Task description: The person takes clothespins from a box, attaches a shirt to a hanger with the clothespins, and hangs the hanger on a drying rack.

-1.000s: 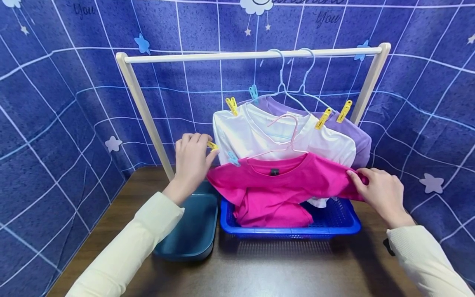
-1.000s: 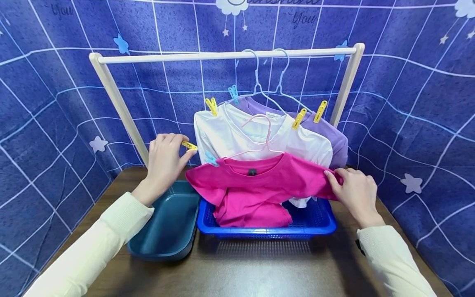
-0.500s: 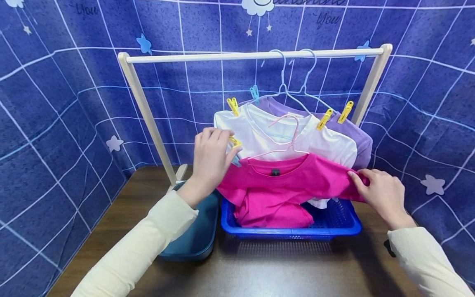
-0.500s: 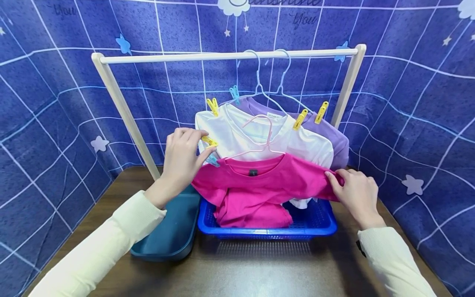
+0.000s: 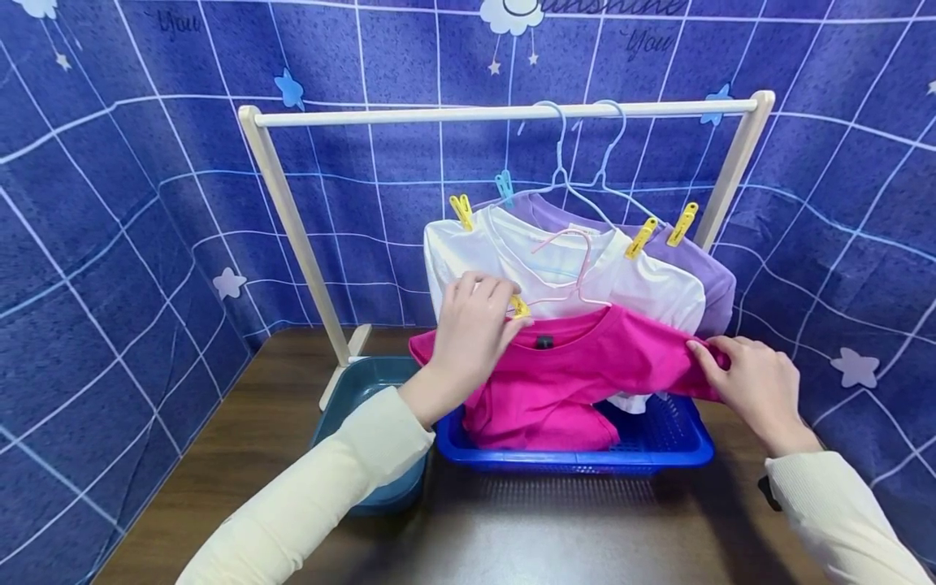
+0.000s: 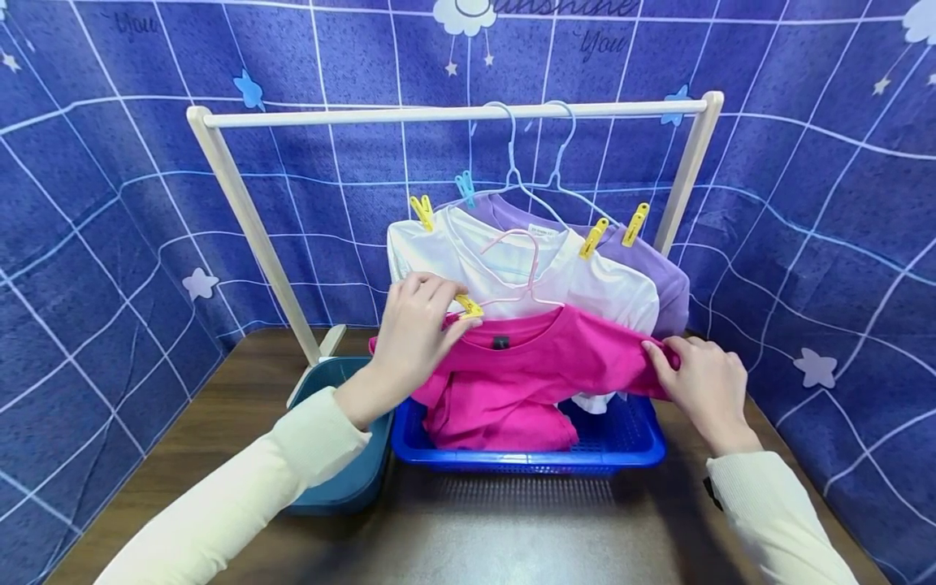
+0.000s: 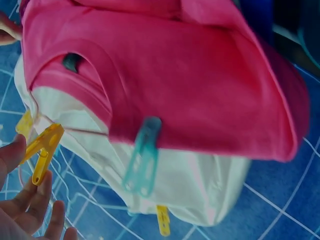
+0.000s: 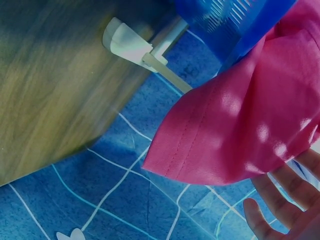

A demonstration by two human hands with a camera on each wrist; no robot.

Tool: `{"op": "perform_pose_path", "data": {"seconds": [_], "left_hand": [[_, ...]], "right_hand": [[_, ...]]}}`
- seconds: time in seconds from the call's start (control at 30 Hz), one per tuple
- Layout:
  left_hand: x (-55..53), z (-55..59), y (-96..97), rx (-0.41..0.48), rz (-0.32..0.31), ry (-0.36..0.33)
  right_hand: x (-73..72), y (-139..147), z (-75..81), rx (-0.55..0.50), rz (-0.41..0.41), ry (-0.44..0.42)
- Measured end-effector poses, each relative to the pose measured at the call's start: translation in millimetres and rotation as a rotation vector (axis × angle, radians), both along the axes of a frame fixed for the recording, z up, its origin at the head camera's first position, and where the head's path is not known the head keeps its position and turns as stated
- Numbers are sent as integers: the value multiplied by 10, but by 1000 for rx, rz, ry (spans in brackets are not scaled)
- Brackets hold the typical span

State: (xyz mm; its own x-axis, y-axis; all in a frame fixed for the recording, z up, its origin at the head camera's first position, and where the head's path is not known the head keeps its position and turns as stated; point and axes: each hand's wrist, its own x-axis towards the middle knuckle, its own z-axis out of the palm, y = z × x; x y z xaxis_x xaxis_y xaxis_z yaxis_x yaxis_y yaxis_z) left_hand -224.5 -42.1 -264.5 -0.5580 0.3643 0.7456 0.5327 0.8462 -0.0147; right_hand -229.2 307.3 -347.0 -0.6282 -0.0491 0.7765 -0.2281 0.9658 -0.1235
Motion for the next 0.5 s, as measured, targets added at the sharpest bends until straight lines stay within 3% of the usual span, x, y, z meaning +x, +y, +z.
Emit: {"op": "perform_pose_path", "data": {"seconds": [0.5], "left_hand": [[92, -130, 460, -140, -40, -31]], "right_hand": [[1, 3, -2, 2, 11, 14]]}}
